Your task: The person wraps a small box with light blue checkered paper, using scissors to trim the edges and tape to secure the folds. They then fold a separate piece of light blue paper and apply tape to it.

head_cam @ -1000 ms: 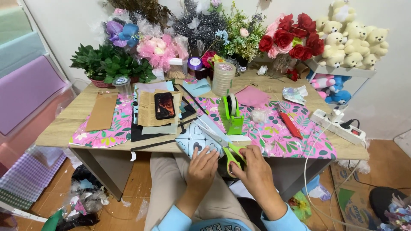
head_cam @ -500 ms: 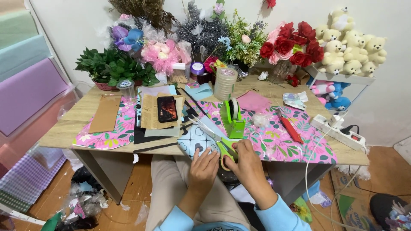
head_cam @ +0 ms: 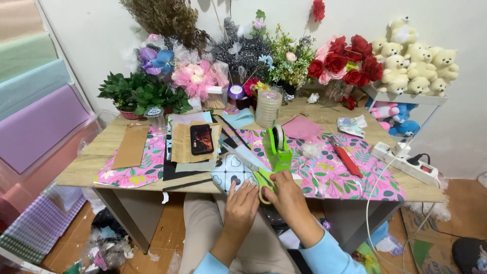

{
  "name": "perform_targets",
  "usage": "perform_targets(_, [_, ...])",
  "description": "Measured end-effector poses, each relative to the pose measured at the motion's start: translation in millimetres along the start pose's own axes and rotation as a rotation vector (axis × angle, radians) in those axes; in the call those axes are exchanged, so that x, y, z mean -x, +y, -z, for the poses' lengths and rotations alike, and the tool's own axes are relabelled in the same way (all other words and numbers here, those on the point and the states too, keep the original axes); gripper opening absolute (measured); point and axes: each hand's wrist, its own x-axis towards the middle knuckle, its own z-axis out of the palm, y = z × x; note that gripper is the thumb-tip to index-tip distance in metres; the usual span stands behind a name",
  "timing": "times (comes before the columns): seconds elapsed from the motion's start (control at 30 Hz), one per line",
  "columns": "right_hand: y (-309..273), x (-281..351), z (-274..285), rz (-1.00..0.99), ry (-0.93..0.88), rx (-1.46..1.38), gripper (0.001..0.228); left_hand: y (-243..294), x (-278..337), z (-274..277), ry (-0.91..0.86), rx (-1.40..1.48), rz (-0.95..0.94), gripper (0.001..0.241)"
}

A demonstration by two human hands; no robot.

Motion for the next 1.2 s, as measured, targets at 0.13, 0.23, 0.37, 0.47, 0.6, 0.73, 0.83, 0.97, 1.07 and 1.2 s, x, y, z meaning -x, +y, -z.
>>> perform_targets(0.13, [-0.9, -4.6, 5.2, -0.001, 0.003, -0.085, 0.035, -2.1, 3.7, -1.9, -0.016, 0.009, 0.023, 0.02])
perform_targets(0.23, [15.8, -9.9, 12.8, -0.193, -0.024, -0.195, 0.042, -7.7, -3.9, 1.3, -0.022, 0.031, 0.017, 0.017])
perform_targets(0.37, [79.5, 4.5, 23.3, -0.22, 0.225, -0.113, 0.04, -17.5, -17.1, 0.0, 0.01, 0.191, 0.172, 0.022])
perform_targets(0.47, [116.2, 22.6, 37.4, -0.337, 0.254, -0.002, 0.044, -23.5, -25.3, -10.6, 0.13, 0.293, 0.299, 0.02])
perform_targets(0.6, [166.3, 47.6, 29.5, -0.457, 0.22, 0.075, 0.047, -16.0, -31.8, -5.7, 0.371, 0.335, 0.4, 0.019])
perform_targets(0.73, [159.6, 47.0, 25.5, -0.454, 0.189, 0.085, 0.046, -14.8, -4.7, -20.5, 0.368, 0.325, 0.443, 0.045])
perform_targets(0.83, [139.6, 38.8, 21.7, -0.471, 0.12, 0.166, 0.05, -2.2, -0.7, -15.2, 0.273, 0.195, 0.46, 0.085])
perform_targets(0.97, [147.9, 12.3, 17.3, -0.484, 0.039, 0.23, 0.054, 5.6, -10.7, -3.6, 0.223, 0.32, 0.686, 0.065])
perform_targets(1.07, [151.2, 3.7, 20.6, -0.398, 0.062, 0.331, 0.05, -2.0, -13.9, -6.4, 0.307, 0.423, 0.901, 0.055])
perform_targets(1.2, [129.6, 12.2, 21.4, -0.111, 0.347, 0.22, 0.062, 5.1, -32.9, -0.5, 0.661, 0.928, 1.542, 0.07])
